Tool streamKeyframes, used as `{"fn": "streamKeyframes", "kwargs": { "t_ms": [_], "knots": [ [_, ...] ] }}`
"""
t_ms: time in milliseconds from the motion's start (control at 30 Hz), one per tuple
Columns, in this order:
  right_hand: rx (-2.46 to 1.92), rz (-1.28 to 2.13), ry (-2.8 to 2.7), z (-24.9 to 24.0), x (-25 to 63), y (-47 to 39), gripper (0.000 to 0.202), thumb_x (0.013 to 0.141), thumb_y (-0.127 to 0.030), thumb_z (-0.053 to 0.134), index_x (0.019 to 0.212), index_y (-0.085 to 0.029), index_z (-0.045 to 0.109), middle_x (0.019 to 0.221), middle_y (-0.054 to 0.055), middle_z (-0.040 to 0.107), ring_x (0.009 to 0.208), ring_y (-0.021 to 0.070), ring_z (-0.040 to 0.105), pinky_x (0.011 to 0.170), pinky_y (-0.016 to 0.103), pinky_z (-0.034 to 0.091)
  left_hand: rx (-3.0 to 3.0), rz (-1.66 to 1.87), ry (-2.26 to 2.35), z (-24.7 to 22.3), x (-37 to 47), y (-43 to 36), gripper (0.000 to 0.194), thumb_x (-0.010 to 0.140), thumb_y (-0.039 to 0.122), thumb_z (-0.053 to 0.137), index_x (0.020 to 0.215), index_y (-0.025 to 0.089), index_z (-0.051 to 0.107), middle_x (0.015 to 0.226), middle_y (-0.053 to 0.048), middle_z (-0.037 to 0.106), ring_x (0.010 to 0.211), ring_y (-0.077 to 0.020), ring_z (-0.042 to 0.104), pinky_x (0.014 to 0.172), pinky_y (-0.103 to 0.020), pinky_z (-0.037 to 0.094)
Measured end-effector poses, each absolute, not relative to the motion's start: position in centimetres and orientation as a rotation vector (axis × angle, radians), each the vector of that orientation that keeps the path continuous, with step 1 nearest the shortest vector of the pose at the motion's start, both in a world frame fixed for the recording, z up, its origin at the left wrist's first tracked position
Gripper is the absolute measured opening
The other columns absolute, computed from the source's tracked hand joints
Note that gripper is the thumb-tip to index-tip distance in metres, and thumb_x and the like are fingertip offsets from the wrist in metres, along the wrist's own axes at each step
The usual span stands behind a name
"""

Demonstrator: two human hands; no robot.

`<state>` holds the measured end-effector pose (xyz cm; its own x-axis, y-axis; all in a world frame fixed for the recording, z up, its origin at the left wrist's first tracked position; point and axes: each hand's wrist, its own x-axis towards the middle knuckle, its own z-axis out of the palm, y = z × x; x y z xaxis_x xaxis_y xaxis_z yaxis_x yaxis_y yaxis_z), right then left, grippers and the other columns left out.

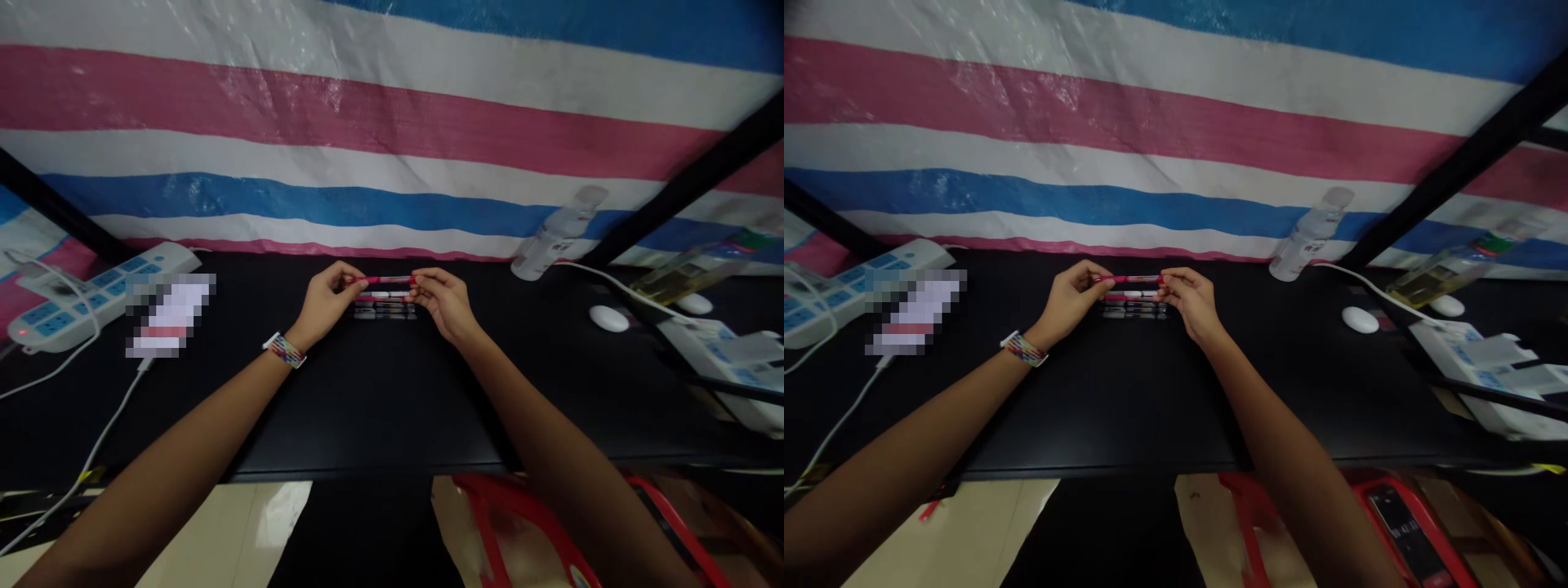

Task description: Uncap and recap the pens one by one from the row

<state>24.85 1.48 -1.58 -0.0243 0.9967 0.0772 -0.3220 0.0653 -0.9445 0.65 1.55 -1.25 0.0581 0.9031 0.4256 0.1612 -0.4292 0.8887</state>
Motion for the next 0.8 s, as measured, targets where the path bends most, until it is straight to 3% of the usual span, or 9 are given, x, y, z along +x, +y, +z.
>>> {"fn": "streamKeyframes", "kwargs": {
  "t_ms": [67, 200, 333, 467, 567, 700, 800],
  "knots": [
    [-0.890, 1.328, -1.016, -1.56, 24.85, 1.47, 0.024, 0.076, -0.036, 0.095, 0.091, -0.024, 0.082, 0.078, 0.001, 0.071, 0.075, 0.0173, 0.069, 0.084, 0.041, 0.067, 1.679, 1.399, 1.107, -1.33, 0.62, 1.61, 0.035, 0.100, 0.048, 0.076, 0.079, 0.021, 0.066, 0.063, 0.001, 0.061, 0.060, -0.0143, 0.056, 0.061, -0.029, 0.045],
    [-0.894, 1.333, -1.020, -1.49, 24.85, 1.47, 0.020, 0.079, -0.035, 0.094, 0.092, -0.025, 0.082, 0.079, 0.002, 0.071, 0.077, 0.0181, 0.069, 0.085, 0.042, 0.067, 1.624, 1.441, 1.054, -1.39, 0.56, 1.60, 0.027, 0.091, 0.043, 0.087, 0.099, 0.023, 0.071, 0.068, 0.003, 0.066, 0.060, -0.0135, 0.060, 0.061, -0.028, 0.048],
    [-0.892, 1.334, -1.018, -1.52, 24.89, 1.53, 0.019, 0.080, -0.034, 0.093, 0.092, -0.024, 0.081, 0.078, 0.001, 0.070, 0.077, 0.0179, 0.069, 0.085, 0.042, 0.066, 1.663, 1.373, 1.065, -1.30, 0.44, 1.53, 0.041, 0.106, 0.051, 0.067, 0.079, 0.021, 0.070, 0.060, 0.000, 0.062, 0.055, -0.0132, 0.057, 0.059, -0.028, 0.048],
    [-0.896, 1.328, -0.999, -1.56, 24.93, 1.59, 0.013, 0.082, -0.030, 0.089, 0.091, -0.024, 0.082, 0.078, 0.002, 0.071, 0.076, 0.0176, 0.068, 0.083, 0.042, 0.067, 1.682, 1.417, 1.030, -1.18, 0.33, 1.55, 0.024, 0.093, 0.044, 0.085, 0.096, 0.022, 0.075, 0.068, 0.002, 0.067, 0.060, -0.0136, 0.061, 0.060, -0.028, 0.049],
    [-0.905, 1.328, -0.995, -1.54, 24.95, 1.62, 0.009, 0.084, -0.027, 0.087, 0.090, -0.024, 0.082, 0.077, 0.002, 0.070, 0.076, 0.0178, 0.068, 0.083, 0.041, 0.067, 1.717, 1.380, 1.075, -1.14, 0.32, 1.61, 0.036, 0.104, 0.048, 0.072, 0.081, 0.021, 0.071, 0.061, 0.001, 0.064, 0.057, -0.0133, 0.060, 0.061, -0.028, 0.050],
    [-0.908, 1.334, -0.994, -1.52, 24.93, 1.65, 0.009, 0.084, -0.028, 0.087, 0.091, -0.024, 0.081, 0.078, 0.002, 0.070, 0.076, 0.0180, 0.068, 0.084, 0.042, 0.067, 1.642, 1.432, 1.035, -1.26, 0.32, 1.74, 0.023, 0.097, 0.044, 0.082, 0.096, 0.022, 0.074, 0.066, 0.002, 0.069, 0.058, -0.0136, 0.063, 0.061, -0.028, 0.051],
    [-0.914, 1.332, -0.992, -1.53, 24.94, 1.66, 0.008, 0.085, -0.027, 0.086, 0.091, -0.024, 0.081, 0.077, 0.002, 0.069, 0.076, 0.0180, 0.068, 0.084, 0.042, 0.066, 1.706, 1.389, 1.134, -1.40, 0.17, 1.84, 0.042, 0.104, 0.049, 0.073, 0.072, 0.021, 0.070, 0.054, 0.002, 0.062, 0.051, -0.0124, 0.055, 0.058, -0.028, 0.048]
  ]
}}
